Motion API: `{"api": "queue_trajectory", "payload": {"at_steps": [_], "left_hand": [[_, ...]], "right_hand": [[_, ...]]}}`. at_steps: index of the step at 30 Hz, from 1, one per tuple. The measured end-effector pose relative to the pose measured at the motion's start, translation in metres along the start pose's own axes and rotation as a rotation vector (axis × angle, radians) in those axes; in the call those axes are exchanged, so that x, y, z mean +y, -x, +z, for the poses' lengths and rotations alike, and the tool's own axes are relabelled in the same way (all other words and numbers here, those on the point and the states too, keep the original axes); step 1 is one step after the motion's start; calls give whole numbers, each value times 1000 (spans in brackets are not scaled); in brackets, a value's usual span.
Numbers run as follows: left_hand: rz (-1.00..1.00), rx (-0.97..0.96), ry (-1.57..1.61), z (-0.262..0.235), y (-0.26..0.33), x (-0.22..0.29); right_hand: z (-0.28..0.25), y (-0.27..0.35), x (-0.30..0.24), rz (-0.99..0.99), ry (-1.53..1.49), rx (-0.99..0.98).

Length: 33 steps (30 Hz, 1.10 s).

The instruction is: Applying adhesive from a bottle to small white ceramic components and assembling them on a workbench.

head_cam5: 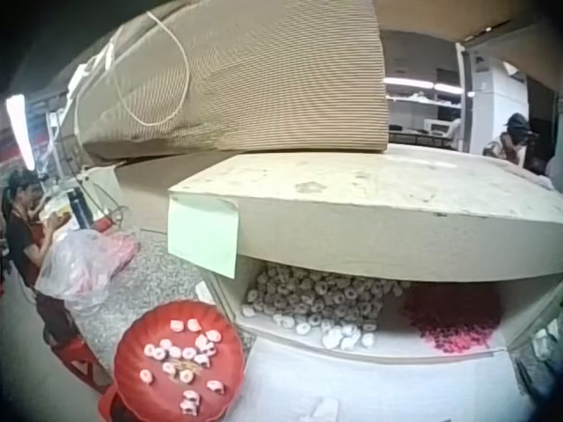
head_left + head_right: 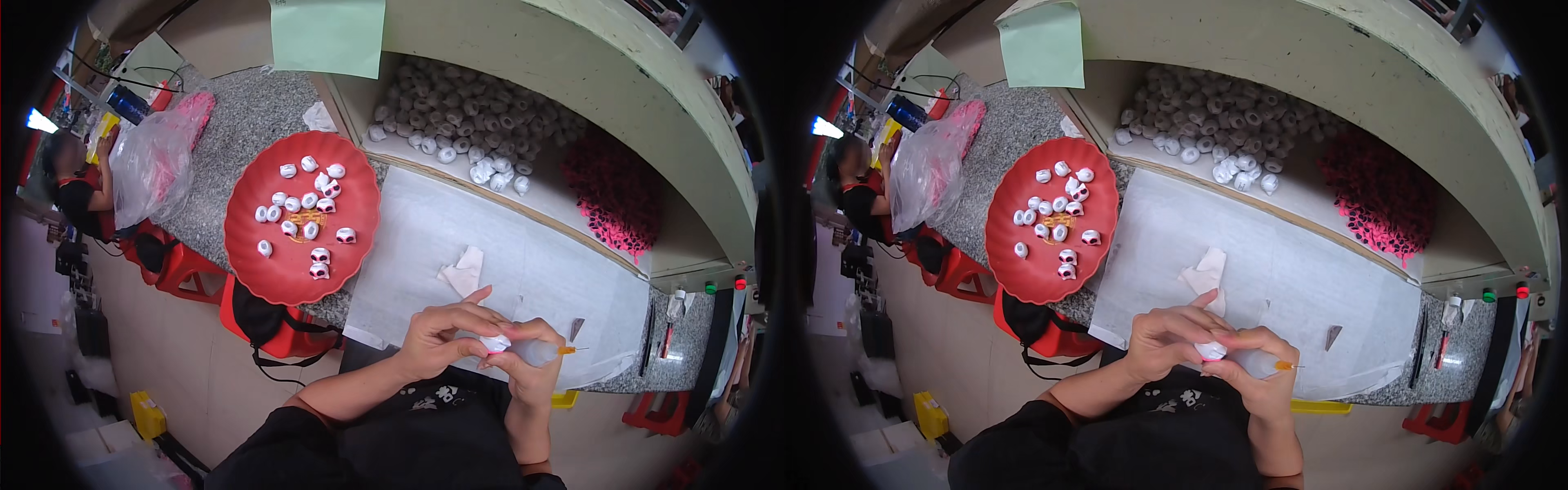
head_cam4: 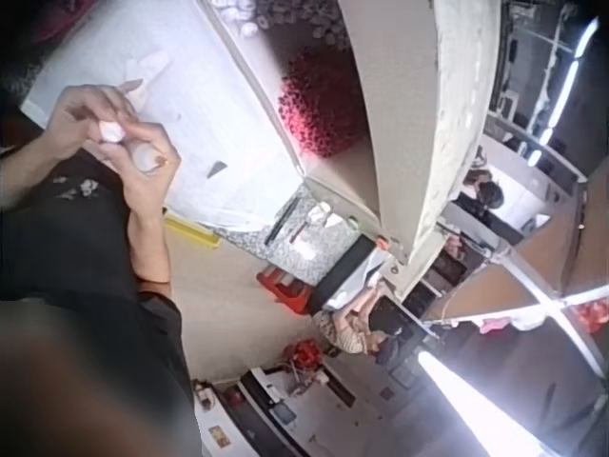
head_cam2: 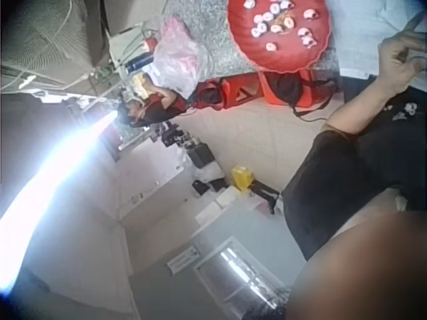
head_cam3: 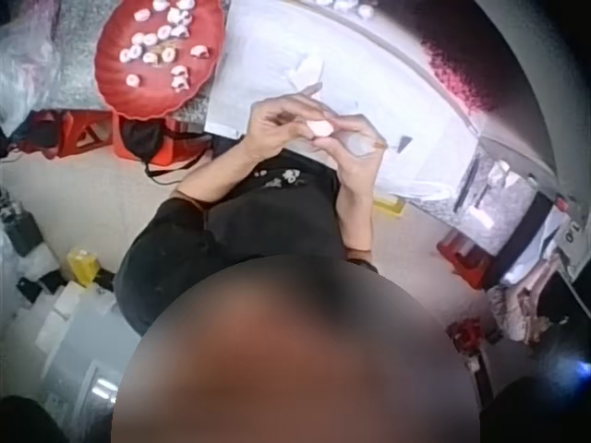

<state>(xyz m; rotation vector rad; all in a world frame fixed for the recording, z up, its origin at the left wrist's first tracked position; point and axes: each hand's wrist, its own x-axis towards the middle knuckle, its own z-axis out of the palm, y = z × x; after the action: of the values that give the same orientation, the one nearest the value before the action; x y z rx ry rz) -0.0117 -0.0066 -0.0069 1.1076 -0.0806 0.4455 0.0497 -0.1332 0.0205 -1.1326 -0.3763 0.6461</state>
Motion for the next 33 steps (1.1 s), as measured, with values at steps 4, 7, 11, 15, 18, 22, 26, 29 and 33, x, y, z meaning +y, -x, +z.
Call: {"api": "queue_trajectory", "payload": {"at_steps": [4,7,11,15,18,22,26,29,33], "left_hand": [[27,40,-51,-11,2,5],[135,-15,-230,-29,-2,19],[186,318,-1047,-65,-17,68],[289,429,-1441,-63,-59,67],[469,146,-1537,-31,-119,30],[371,25,-1698,-27,-189,-40],[584,9,-1868,-35,-213,-68],[673,-85,-1855,-26,-209,-53],[81,-65,-1082,6,-158,-9]], "right_hand": [[8,-9,5,37,-48,-26],[16,-25,7,83,-50,-158],[13,-33,5,82,-81,-150],[-15,-30,11,67,1,-107],[-24,-21,6,50,-19,-20],[-34,-8,-3,18,-14,41],[-48,1,1,29,2,81],[-51,3,4,-52,-59,133],[-65,8,0,-108,-132,16]]}}
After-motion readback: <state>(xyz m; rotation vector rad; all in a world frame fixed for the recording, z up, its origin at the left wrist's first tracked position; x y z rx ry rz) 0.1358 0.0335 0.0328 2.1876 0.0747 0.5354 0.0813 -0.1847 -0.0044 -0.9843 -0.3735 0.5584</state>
